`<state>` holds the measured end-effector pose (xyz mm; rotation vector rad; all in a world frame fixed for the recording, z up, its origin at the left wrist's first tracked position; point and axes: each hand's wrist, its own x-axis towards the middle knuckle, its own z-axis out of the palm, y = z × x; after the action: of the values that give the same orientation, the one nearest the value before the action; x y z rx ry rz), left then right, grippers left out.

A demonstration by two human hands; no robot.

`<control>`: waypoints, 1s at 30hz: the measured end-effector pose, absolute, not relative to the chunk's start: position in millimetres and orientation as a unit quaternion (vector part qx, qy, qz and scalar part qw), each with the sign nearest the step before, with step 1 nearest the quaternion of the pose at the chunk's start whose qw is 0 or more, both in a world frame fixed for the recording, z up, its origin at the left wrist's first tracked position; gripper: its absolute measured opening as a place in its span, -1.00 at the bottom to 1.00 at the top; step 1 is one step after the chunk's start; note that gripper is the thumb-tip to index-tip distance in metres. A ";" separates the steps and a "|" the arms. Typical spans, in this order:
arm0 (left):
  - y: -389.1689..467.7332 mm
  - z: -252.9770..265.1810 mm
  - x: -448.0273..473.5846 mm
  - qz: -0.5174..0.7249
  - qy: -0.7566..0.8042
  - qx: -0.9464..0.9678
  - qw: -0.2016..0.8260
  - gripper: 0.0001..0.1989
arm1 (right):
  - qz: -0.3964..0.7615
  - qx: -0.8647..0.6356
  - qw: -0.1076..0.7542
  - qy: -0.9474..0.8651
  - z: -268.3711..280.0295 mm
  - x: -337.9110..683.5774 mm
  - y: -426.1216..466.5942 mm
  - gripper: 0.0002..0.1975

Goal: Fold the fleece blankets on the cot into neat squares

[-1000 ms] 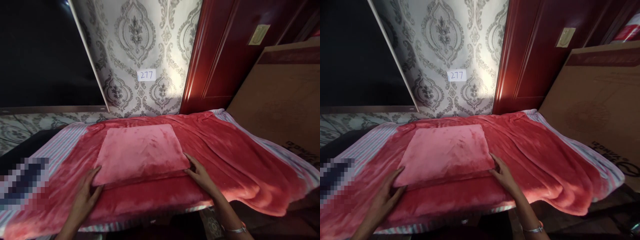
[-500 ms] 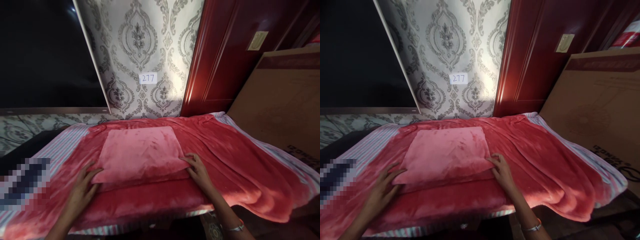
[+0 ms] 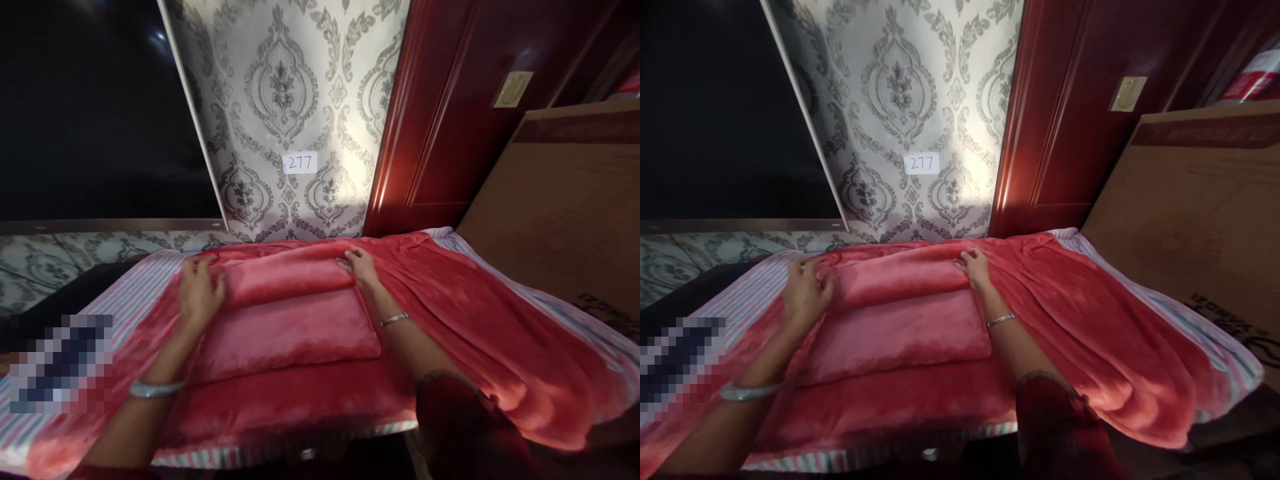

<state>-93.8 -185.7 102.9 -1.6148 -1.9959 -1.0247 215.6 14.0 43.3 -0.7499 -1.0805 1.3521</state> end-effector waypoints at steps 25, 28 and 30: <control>-257.5 -3.5 -144.0 -0.293 -0.783 -0.546 0.059 -0.47 | 0.238 -0.437 0.448 -0.743 -51.9 292.0 -94.2 -0.62; -272.0 -9.8 -139.6 -0.322 -0.802 -0.502 -0.018 -0.51 | 0.245 -0.466 0.441 -0.727 -56.9 304.0 -107.4 -0.57; -278.9 -8.9 -130.7 -0.358 -0.799 -0.483 -0.028 -0.51 | 0.247 -0.492 0.437 -0.711 -56.8 308.3 -118.1 -0.55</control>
<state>-130.7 -278.9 -8.9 -1.5450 -2.5553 -1.1463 308.3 -118.1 -56.8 -1.2236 -1.7689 0.6145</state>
